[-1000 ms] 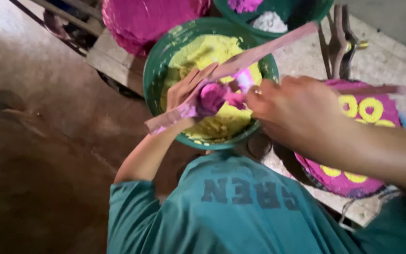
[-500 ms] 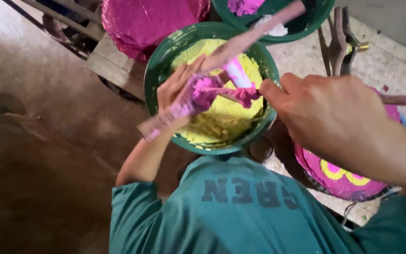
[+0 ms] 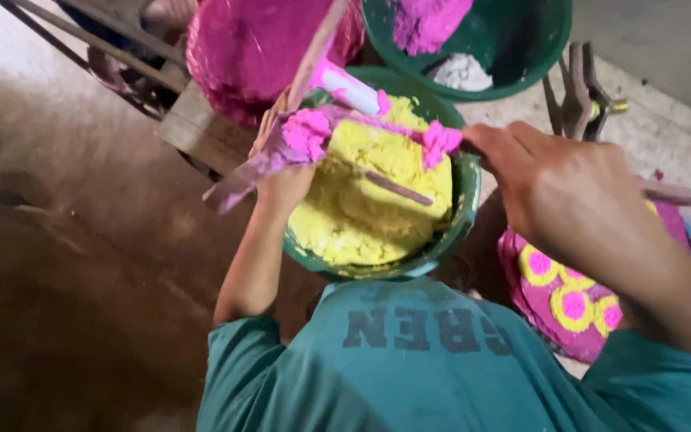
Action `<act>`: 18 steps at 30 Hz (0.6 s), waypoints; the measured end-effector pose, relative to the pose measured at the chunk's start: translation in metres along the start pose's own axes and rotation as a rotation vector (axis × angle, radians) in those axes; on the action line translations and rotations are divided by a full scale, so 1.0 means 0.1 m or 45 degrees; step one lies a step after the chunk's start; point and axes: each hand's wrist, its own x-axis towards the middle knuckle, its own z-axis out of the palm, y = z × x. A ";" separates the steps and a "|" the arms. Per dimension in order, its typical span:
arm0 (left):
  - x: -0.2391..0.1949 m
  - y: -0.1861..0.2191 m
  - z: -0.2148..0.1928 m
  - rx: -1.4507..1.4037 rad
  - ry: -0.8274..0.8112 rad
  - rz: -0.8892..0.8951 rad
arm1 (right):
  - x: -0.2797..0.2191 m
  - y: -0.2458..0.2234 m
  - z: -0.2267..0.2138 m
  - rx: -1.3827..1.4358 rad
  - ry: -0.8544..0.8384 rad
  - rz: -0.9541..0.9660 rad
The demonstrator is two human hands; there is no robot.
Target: The person uses a wooden press to scoop yellow dough from a green basin and form ring shapes onto a pink glittery tray. They repeat this process to fill the tray with multiple yellow dough rings.
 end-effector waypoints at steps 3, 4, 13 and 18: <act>0.21 0.03 0.08 0.459 0.303 0.313 | 0.38 0.00 0.50 0.808 0.309 -0.077; 0.21 0.02 0.11 0.679 0.352 0.466 | 0.47 -0.06 0.75 0.860 0.159 0.123; 0.69 -0.68 0.32 0.474 0.433 0.455 | 0.23 0.25 1.60 1.174 0.117 -0.140; 1.05 -1.09 0.86 1.430 0.763 0.655 | 0.52 0.38 1.62 1.314 0.171 0.361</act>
